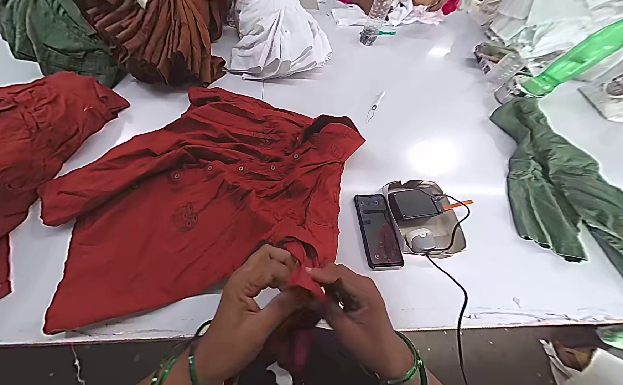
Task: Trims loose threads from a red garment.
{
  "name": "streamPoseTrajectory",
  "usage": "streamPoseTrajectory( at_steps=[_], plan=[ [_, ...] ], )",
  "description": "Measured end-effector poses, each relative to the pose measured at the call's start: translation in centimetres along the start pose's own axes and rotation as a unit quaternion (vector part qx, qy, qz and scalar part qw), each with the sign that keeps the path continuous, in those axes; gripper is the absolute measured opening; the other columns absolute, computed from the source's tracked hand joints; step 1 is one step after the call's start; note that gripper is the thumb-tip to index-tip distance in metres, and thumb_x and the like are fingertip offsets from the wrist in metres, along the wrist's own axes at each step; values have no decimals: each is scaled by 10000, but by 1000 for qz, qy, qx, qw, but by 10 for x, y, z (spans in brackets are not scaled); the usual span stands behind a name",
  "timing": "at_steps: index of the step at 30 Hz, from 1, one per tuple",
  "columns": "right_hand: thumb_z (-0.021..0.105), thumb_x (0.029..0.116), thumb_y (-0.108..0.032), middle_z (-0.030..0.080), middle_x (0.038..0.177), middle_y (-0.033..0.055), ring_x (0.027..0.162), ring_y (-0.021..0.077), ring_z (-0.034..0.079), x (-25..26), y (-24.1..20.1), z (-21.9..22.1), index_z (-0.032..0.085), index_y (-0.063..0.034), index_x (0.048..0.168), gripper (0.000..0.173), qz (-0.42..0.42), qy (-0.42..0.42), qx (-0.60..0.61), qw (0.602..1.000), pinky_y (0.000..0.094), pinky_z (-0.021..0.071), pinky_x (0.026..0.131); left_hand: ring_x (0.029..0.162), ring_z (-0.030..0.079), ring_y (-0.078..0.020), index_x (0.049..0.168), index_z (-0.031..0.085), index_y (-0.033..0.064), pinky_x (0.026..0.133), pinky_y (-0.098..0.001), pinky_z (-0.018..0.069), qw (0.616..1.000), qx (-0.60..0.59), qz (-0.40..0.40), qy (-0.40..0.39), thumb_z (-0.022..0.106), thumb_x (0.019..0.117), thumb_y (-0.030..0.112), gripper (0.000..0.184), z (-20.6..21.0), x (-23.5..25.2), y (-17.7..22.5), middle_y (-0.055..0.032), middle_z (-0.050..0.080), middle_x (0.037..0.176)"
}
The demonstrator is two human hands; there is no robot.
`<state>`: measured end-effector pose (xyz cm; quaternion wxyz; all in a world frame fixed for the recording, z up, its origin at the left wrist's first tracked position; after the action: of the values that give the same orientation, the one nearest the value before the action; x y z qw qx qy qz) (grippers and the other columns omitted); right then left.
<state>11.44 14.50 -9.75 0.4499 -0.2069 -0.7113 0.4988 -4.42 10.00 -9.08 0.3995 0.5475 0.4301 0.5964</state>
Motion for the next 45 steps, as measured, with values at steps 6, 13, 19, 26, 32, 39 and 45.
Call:
streamPoseTrajectory(
  at_steps=[6, 13, 19, 26, 32, 39, 45],
  plan=[
    [742, 928, -250, 677, 732, -165, 639, -96, 601, 6, 28, -28, 725, -230, 876, 58, 249, -8, 264, 932, 101, 487, 578, 797, 702, -21, 970, 713, 191, 732, -195, 587, 912, -312, -265, 13, 615, 987, 191, 99, -8, -3, -26, 30, 735, 876],
    [589, 1016, -153, 590, 719, -49, 484, -20, 406, 78, 82, -96, 672, -4, 952, 182, 295, 156, -64, 940, 177, 361, 470, 714, 677, -132, 795, 762, 77, 650, -328, 555, 930, 360, 34, -60, 683, 840, 267, 210, 18, 36, -62, -7, 700, 740],
    [453, 1071, -112, 608, 1336, 255, 1234, 346, 593, 187, 146, -180, 591, 9, 1374, 355, 329, 158, -310, 878, 483, 442, 1052, 1562, 190, -372, 1069, 752, 14, 1161, -745, -18, 853, 430, -118, -271, 546, 1035, 257, 320, 38, 89, -162, -63, 435, 1606],
    [519, 1010, -70, 384, 1579, 239, 1152, 433, 637, 273, 229, -238, 548, -141, 1463, 460, 411, 100, -453, 785, 581, 520, 919, 1353, 475, -551, 1019, 730, -119, 1117, -790, 173, 843, 520, -123, 55, 551, 995, 143, 318, -67, 109, -175, -300, 567, 1417],
    [565, 988, -49, 505, 1443, 275, 1111, 486, 639, 307, 282, -261, 652, -43, 1312, 336, 398, 11, -518, 758, 649, 524, 870, 1431, 360, -562, 1223, 629, -176, 1138, -780, 113, 784, 551, -233, 167, 457, 1048, 161, 417, -147, 75, -163, -360, 448, 1496],
    [567, 1034, -138, 656, 1225, 278, 1173, 400, 633, 259, 267, -237, 663, 55, 1194, 269, 446, 97, -410, 789, 552, 477, 996, 1408, 381, -551, 935, 728, -112, 1177, -676, 188, 872, 412, -162, 207, 577, 946, 225, 369, -117, 70, -133, -341, 545, 1407],
    [502, 1068, -184, 663, 1053, 247, 905, 320, 670, 194, 219, -177, 644, 77, 1150, 309, 457, 84, -361, 808, 488, 521, 858, 743, 611, 102, 750, 692, 159, 670, -95, 506, 973, 86, -182, 117, 658, 878, 192, 137, -52, 61, -52, 132, 670, 782]
  ],
)
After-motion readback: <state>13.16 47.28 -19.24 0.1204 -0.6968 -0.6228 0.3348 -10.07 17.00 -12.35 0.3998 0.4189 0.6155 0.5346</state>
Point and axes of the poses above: each hand's wrist, its own x-axis towards the middle knuckle, its own z-axis out of the palm, y = z × x, the point moved 5 cm from there along x, towards the middle knuckle
